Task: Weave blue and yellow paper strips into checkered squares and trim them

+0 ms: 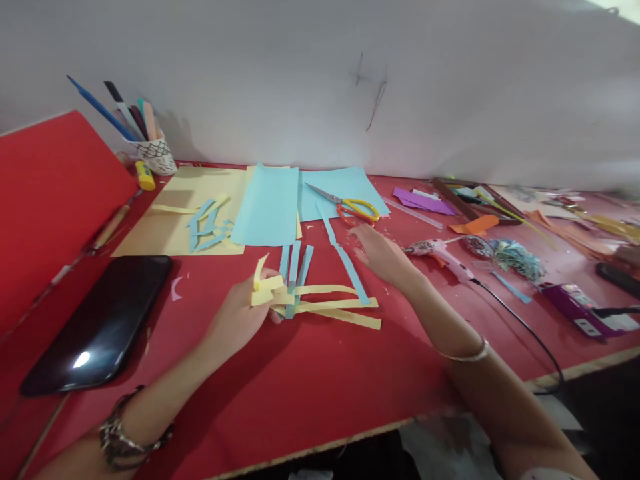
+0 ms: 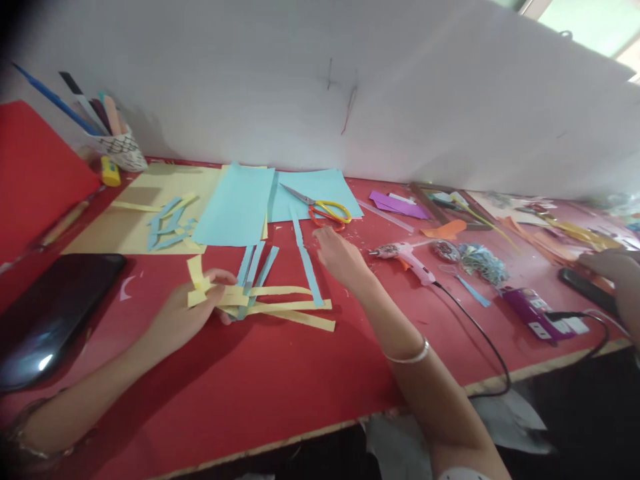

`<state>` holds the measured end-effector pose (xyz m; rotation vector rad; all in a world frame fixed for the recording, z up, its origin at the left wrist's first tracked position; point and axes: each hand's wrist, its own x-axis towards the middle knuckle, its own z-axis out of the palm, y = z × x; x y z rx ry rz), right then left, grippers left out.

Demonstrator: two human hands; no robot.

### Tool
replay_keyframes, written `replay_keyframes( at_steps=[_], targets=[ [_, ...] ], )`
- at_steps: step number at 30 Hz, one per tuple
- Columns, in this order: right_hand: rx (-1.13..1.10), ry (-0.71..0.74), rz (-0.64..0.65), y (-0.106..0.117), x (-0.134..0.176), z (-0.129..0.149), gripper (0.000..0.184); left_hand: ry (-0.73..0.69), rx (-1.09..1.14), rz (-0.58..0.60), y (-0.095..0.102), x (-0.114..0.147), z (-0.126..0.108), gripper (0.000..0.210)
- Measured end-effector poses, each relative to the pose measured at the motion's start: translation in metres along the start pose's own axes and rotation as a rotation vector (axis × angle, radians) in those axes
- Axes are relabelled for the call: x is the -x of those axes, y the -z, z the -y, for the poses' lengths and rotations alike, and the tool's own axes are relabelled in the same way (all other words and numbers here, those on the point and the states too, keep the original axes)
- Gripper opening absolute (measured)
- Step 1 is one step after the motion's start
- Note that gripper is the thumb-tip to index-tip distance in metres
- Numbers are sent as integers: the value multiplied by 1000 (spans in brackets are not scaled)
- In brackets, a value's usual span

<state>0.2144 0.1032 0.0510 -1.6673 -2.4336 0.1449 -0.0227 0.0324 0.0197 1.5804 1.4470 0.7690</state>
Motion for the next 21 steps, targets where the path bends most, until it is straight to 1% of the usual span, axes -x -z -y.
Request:
replay_keyframes(
  at_steps=[2,3,5,7,9,10,12,15,18,21],
  targets=[
    [67,-128,40,9,19,6,22,6,-20,-15,-1,1,0,22],
    [55,-149,54,12,29,10,21,5,-11,-20,-2,2,0,24],
    [-60,-68,87,13,49,21,20,-13,35,-10,-3,3,0,26],
    [-130,13,104,8,66,31,20,-53,76,11,-4,5,0,25],
    [-119,125,88,1,79,38,21,-83,101,21,-5,6,-2,25],
    [-97,157,96,-3,84,41,23,-89,104,27,-5,7,-3,26],
    [-49,181,124,-8,89,41,26,-91,94,42,-5,8,-4,26],
    [33,129,159,-9,91,35,26,-105,62,77,-6,8,-5,28],
    [122,81,122,-7,91,27,26,-121,62,92,-8,7,-4,26],
    [149,89,88,-6,92,22,26,-117,71,111,-8,7,-3,25]
  ],
)
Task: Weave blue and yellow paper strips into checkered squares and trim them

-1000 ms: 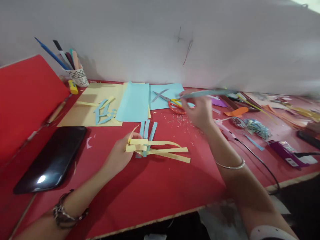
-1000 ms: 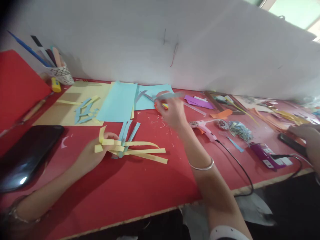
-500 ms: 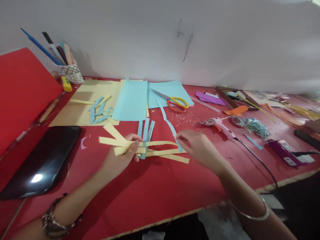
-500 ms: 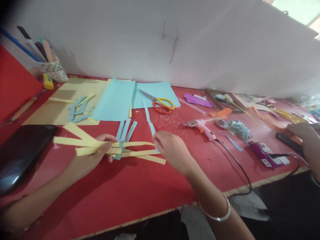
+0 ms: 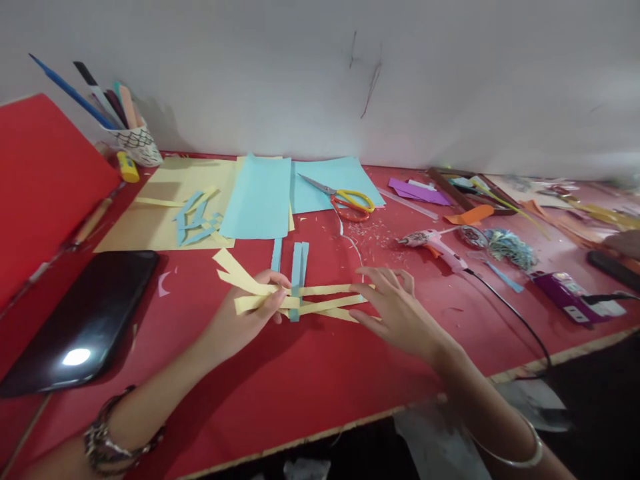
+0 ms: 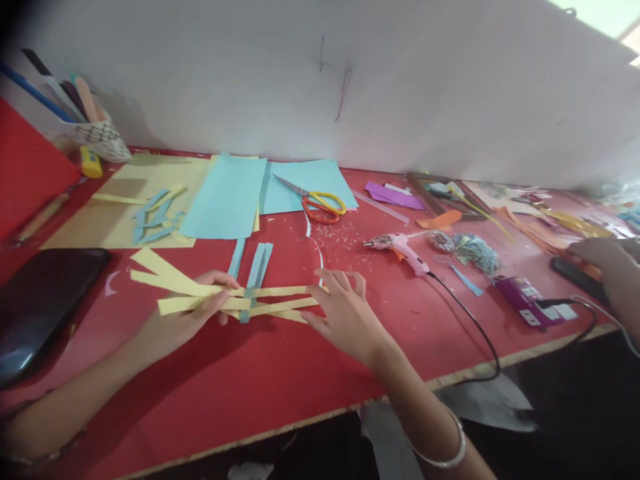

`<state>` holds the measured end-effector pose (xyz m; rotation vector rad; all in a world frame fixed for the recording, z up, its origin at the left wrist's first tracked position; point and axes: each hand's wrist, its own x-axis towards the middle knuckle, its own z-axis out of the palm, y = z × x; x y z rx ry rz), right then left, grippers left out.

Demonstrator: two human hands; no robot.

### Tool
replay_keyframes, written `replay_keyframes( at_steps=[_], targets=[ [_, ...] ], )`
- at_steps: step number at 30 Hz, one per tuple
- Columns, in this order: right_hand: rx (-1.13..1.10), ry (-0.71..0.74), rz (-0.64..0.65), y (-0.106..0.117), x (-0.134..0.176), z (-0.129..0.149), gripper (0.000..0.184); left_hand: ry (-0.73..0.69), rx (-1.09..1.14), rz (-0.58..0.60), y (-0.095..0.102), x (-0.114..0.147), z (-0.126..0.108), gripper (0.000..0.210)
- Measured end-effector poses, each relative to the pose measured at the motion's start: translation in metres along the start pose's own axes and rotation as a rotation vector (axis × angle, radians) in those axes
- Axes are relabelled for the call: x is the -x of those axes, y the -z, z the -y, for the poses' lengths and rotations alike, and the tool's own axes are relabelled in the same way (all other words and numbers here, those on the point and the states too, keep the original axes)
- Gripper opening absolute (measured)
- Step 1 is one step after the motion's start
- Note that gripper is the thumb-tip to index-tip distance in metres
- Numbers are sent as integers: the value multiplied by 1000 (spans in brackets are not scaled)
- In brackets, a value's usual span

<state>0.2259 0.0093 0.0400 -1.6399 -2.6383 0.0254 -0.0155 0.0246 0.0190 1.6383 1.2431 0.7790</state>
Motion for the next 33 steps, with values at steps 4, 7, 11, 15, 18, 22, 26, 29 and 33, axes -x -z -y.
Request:
replay_keyframes(
  at_steps=[4,7,11,15,18,22,26,29,33],
  targets=[
    [-21,-15,3,-1,3,-7,22,-3,-12,-5,2,1,1,25],
    [-1,-43,3,-2,3,-19,21,25,-20,-50,3,0,-2,27],
    [128,-113,-58,-1,1,-36,23,98,-32,-145,5,-3,-9,26],
    [193,-158,-200,5,-5,-35,23,159,-31,-213,7,-5,-14,25],
    [5,-56,-178,7,-14,-22,19,153,-11,-171,7,-3,-12,25],
    [-233,61,-14,-2,-31,-11,17,59,18,-55,4,-1,-5,26],
    [-343,102,41,-12,-42,-12,13,-32,20,26,1,-1,1,26],
    [-376,111,17,-13,-42,-12,10,-57,9,27,-3,-1,4,28],
    [-420,54,-19,-11,-39,-11,18,-97,-10,46,-5,-2,6,39]
  ],
)
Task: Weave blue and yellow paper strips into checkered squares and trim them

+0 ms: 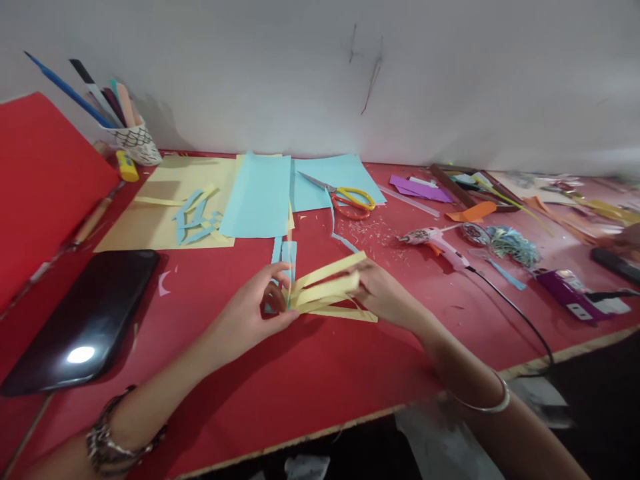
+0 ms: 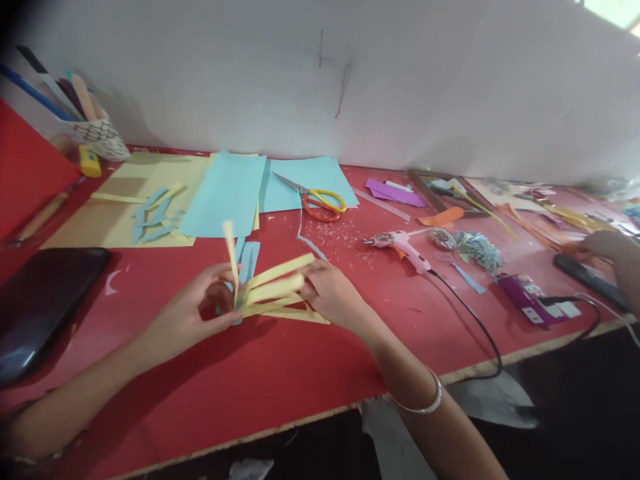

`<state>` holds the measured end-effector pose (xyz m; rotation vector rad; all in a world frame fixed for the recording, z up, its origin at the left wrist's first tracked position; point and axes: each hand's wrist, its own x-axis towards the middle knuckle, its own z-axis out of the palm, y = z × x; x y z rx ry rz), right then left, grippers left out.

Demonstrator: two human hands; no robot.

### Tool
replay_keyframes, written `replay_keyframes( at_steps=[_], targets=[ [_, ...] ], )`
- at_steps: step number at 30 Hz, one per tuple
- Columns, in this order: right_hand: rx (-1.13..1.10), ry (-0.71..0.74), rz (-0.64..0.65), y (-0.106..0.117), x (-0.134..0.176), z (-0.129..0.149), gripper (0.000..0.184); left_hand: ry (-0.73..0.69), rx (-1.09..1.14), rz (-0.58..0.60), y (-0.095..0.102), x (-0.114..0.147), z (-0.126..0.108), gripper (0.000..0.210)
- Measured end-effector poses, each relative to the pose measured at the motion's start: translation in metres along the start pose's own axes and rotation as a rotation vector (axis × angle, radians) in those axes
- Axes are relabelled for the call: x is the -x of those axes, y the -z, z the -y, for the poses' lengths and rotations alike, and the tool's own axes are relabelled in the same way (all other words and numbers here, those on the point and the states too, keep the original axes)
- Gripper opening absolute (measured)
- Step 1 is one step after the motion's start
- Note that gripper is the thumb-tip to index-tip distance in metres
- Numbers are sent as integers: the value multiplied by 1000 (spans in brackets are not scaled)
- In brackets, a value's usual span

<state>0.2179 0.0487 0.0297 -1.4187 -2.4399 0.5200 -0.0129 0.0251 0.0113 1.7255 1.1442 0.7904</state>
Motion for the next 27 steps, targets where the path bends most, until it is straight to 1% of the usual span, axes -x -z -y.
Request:
replay_keyframes(
  at_steps=[2,4,7,9,11,12,13,14,16,17,18,19,21,23,25,27],
  targets=[
    [-24,-71,-100,0,1,-2,20,-44,-51,14,1,-1,2,43],
    [-72,-141,-251,0,2,-7,18,-97,-113,47,3,-1,5,44],
    [-210,-190,-450,2,4,-14,25,-185,-232,127,6,-1,7,36],
    [-282,-182,-559,5,8,-14,25,-225,-350,162,8,-1,7,31],
    [-256,-131,-648,10,14,-8,19,-258,-457,166,10,-2,7,29],
    [-210,-78,-659,11,17,-4,17,-277,-497,165,11,-3,7,28],
    [-143,-6,-638,12,21,2,15,-299,-529,172,11,-4,7,25],
    [-85,91,-571,12,26,7,14,-320,-554,179,11,-5,8,21],
    [29,278,-335,7,33,18,14,-356,-591,199,12,-7,10,16],
    [108,341,-236,3,35,23,15,-369,-601,208,12,-7,10,15],
    [197,373,-173,-1,37,27,18,-378,-602,215,12,-8,11,15],
    [283,385,-145,-6,38,30,19,-380,-597,223,12,-8,12,15],
    [433,351,-144,-13,39,34,20,-361,-585,240,12,-8,12,14],
    [534,270,-149,-16,37,35,18,-329,-584,252,12,-8,11,13],
    [574,177,-129,-14,35,34,19,-313,-592,255,12,-8,11,13],
    [554,107,-99,-10,33,32,20,-325,-595,260,11,-8,11,14]
  ],
)
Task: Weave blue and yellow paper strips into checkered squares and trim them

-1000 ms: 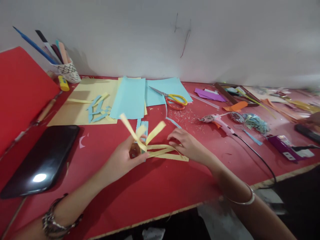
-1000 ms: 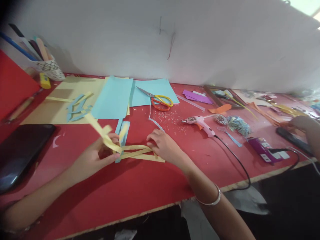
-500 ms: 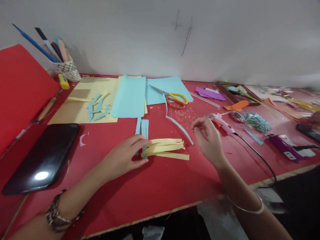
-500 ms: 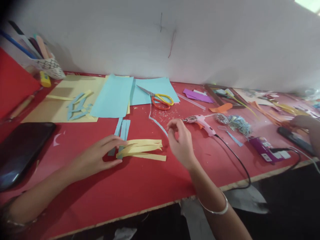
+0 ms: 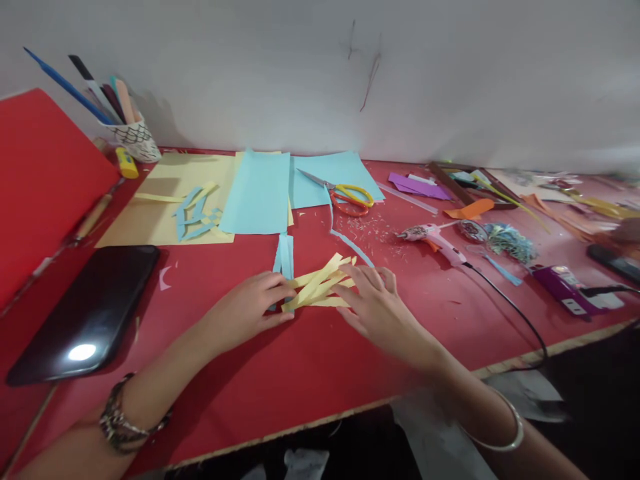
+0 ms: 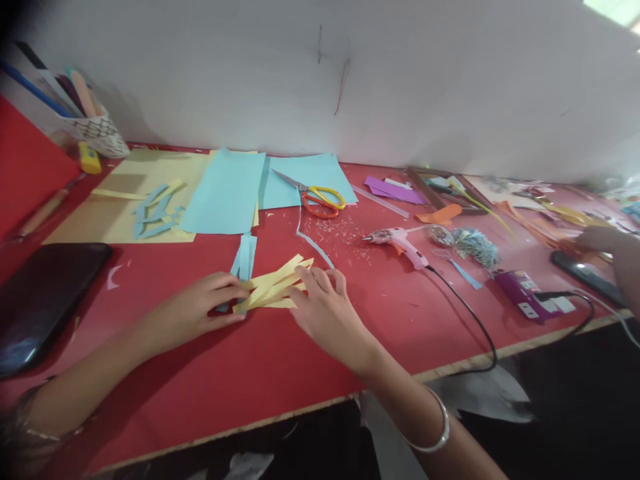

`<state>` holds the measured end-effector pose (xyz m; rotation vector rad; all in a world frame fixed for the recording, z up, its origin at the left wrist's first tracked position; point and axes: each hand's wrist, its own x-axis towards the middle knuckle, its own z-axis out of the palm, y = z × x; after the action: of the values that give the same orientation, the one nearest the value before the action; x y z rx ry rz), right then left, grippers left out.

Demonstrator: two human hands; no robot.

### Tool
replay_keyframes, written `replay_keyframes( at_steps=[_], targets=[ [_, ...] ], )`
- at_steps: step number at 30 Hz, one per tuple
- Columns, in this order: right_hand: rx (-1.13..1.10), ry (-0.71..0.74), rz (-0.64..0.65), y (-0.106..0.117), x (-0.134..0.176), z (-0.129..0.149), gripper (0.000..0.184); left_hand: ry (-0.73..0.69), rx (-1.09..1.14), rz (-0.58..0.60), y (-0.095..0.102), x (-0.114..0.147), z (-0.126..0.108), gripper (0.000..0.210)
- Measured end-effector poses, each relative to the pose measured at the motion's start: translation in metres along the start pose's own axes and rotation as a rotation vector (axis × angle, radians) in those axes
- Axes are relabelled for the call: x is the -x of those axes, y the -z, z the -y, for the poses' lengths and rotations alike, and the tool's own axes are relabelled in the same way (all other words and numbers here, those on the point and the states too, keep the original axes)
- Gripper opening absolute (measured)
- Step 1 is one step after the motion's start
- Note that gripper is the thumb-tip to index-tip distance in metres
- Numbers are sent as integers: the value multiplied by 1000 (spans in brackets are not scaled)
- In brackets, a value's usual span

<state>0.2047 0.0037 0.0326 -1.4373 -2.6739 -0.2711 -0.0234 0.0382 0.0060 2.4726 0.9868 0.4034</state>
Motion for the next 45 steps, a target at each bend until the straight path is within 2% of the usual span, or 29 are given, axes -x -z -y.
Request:
replay_keyframes(
  at_steps=[4,11,15,17,20,25,31,37,41,45],
  targets=[
    [-77,-60,8,0,-3,-5,21,-15,15,-13,-2,0,1,16],
    [-231,-65,60,-3,-6,-2,13,102,54,-4,0,0,-3,24],
    [-296,-82,70,-1,-6,1,16,75,52,-1,0,0,-3,21],
    [-277,-68,60,-1,-5,1,16,24,31,-10,-1,0,-2,16],
    [-257,-65,53,-3,-3,0,14,-27,21,-25,-2,0,0,22],
    [-302,-80,34,-5,-3,-1,8,-45,33,-31,-2,1,3,26],
    [-140,-9,-81,-5,-1,2,27,-35,12,-9,0,1,-1,22],
    [15,105,-226,-3,9,8,32,48,26,38,4,1,-5,28],
    [22,135,-185,-1,14,8,29,60,-17,45,4,1,-5,27],
    [-36,158,-132,-2,16,6,23,3,-33,9,3,2,-4,27]
  ],
)
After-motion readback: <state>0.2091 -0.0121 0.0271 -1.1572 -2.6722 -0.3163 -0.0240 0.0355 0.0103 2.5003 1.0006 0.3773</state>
